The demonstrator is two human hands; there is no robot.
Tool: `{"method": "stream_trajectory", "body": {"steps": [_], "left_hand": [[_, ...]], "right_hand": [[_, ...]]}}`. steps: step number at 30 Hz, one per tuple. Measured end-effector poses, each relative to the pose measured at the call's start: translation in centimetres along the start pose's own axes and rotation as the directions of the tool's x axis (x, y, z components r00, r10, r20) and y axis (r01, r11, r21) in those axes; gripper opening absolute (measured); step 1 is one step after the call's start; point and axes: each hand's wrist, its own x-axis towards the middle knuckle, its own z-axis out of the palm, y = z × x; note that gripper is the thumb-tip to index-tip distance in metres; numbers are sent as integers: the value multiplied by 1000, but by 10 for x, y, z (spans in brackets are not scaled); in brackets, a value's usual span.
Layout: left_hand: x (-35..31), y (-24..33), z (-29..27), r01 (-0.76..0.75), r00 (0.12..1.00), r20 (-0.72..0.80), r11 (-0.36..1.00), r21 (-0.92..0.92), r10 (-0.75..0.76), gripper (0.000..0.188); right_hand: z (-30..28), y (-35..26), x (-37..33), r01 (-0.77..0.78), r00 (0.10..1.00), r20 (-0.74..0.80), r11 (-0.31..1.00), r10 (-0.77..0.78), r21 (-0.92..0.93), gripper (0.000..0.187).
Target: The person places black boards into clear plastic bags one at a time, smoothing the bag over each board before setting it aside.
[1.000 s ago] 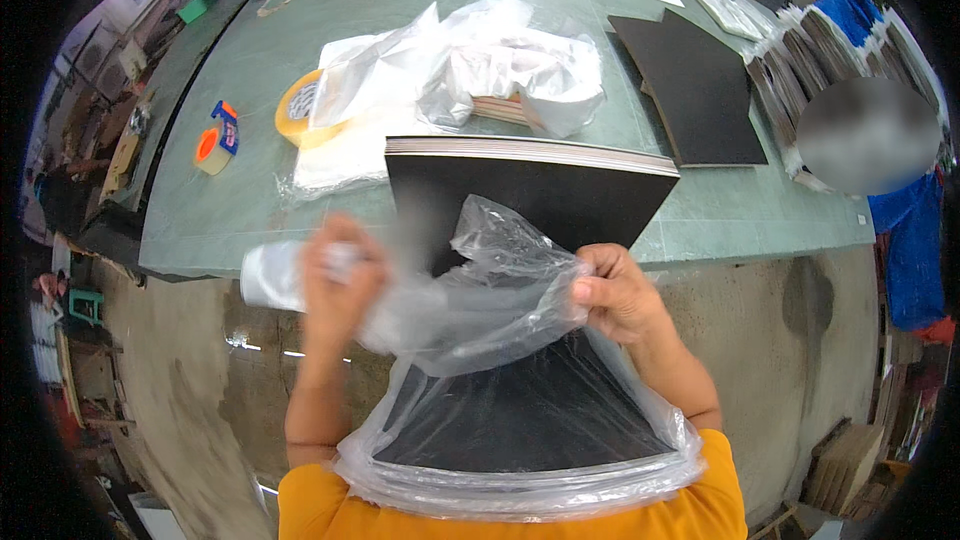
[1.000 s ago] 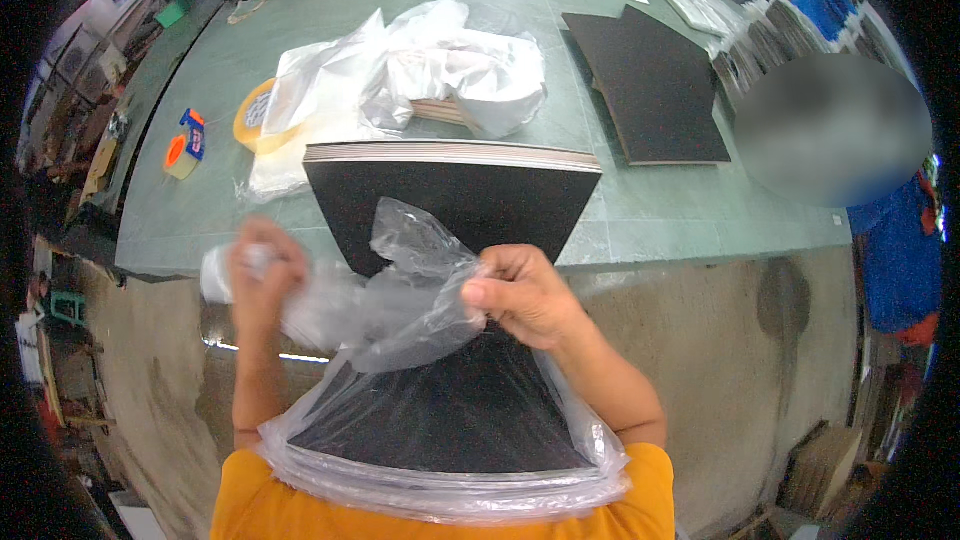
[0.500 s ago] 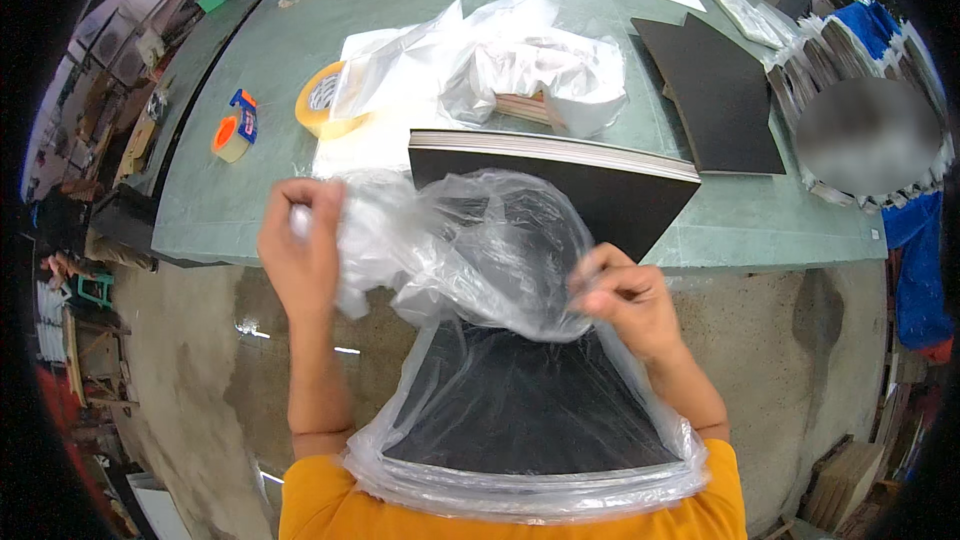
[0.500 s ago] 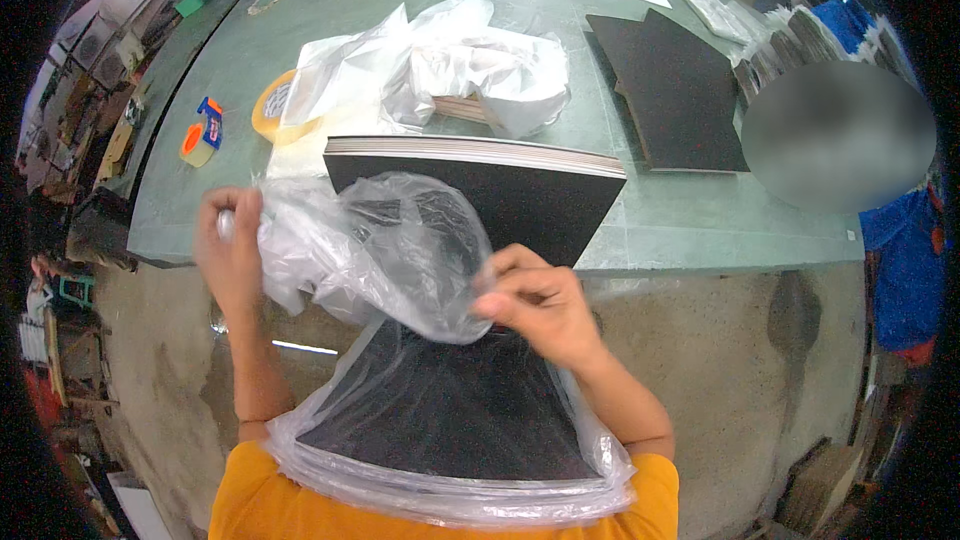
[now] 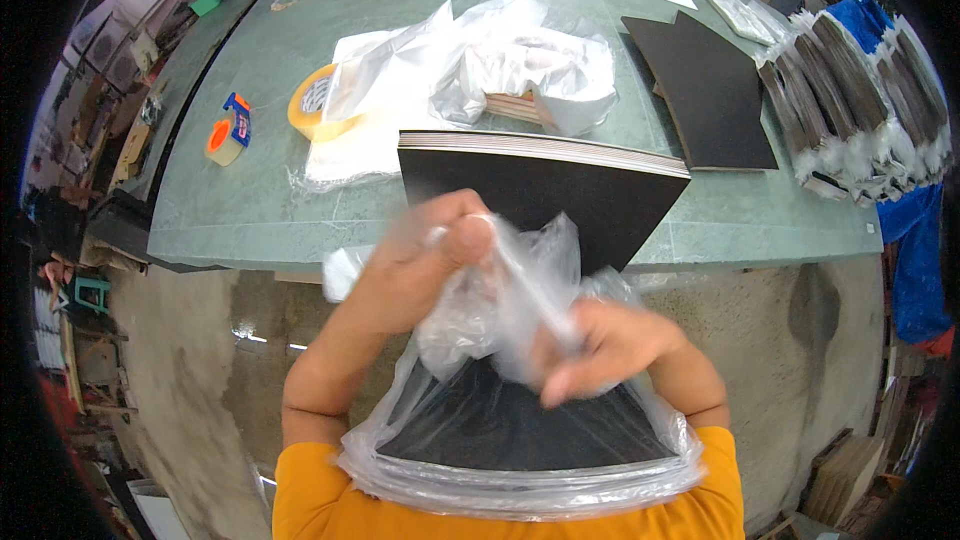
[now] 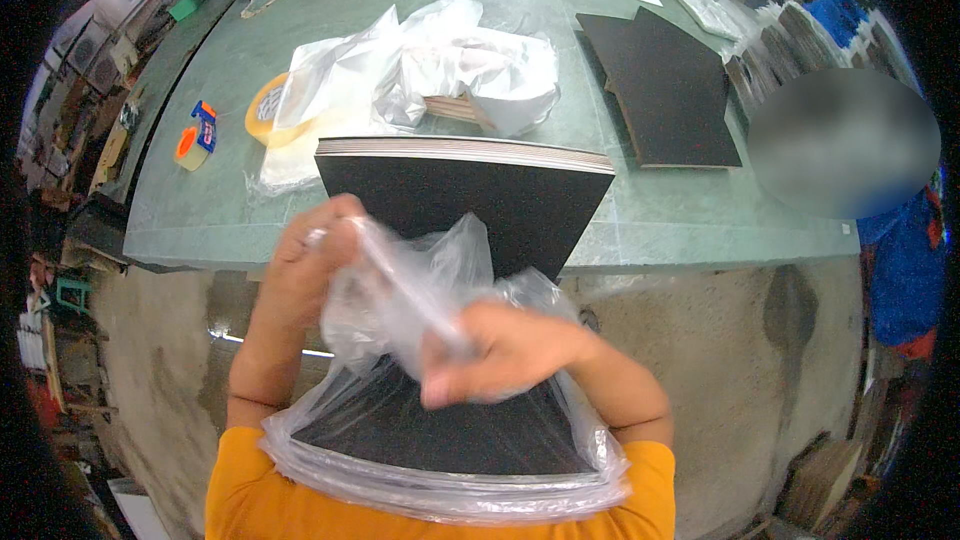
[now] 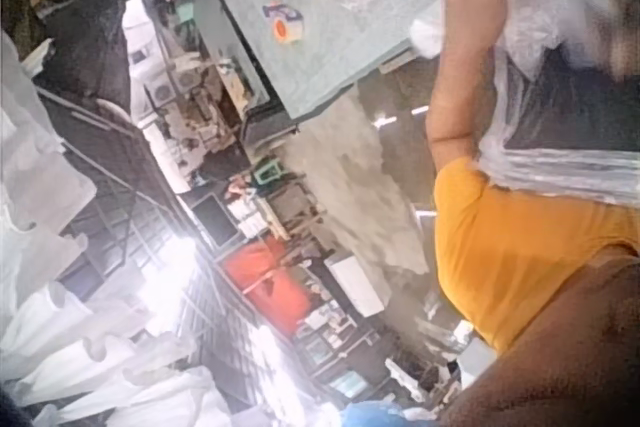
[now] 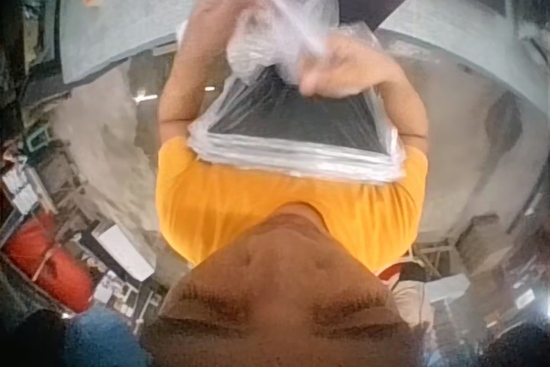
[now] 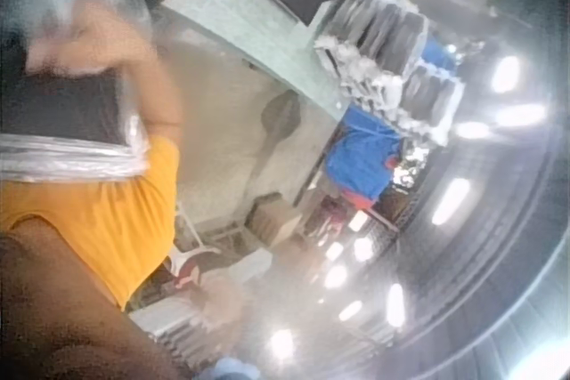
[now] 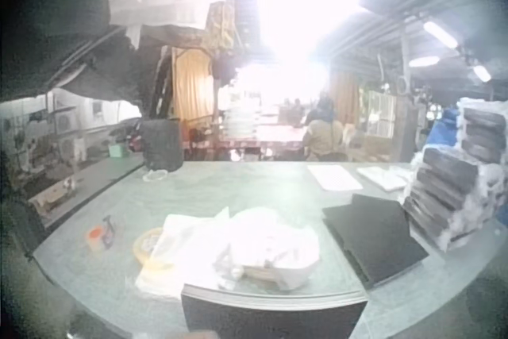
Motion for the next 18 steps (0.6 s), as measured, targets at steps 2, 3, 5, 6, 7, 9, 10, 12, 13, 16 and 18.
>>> {"method": "stream_trajectory", "body": {"steps": [2,3,5,6,7,9,10,12,13,16,18], "left_hand": [[1,11,-5,4,958,286,998,67,-22,24],[4,10,-14,-71,877,480,982,173,-21,24],[6,2,-22,-105,755,637,930,351,-155,23],[6,2,-23,-141,805,592,963,231,-24,22],[5,3,-22,-185,845,526,976,114,99,21],[-1,6,-11,-266,773,586,963,-44,241,17],[1,6,-1,-267,644,721,958,-103,257,14],[-10,26,17,-372,460,853,819,437,-245,13],[-19,15,16,-403,576,724,639,655,-379,17],[-9,-9,-28,-393,904,346,-171,903,-251,11],[-17,-1,-10,-561,822,529,-145,815,-210,12]], "right_hand": [[3,2,-1,227,952,200,973,-232,48,20],[5,4,-2,447,877,43,844,-479,298,21],[1,-4,-6,524,807,14,727,-590,444,22],[-6,-13,-8,421,837,204,836,-507,351,23],[-14,-22,-11,349,830,378,910,-411,223,23],[-6,-17,-8,227,931,362,862,-55,-452,19],[4,-3,-16,123,986,-8,748,-169,-652,16],[-9,-21,-19,-364,875,-268,182,404,-914,11],[-10,-15,-24,-413,868,-382,36,316,-910,12],[-12,-17,-31,-510,800,-557,-239,221,-827,26],[-22,-14,-30,-514,816,-570,-333,93,-790,35]]}}
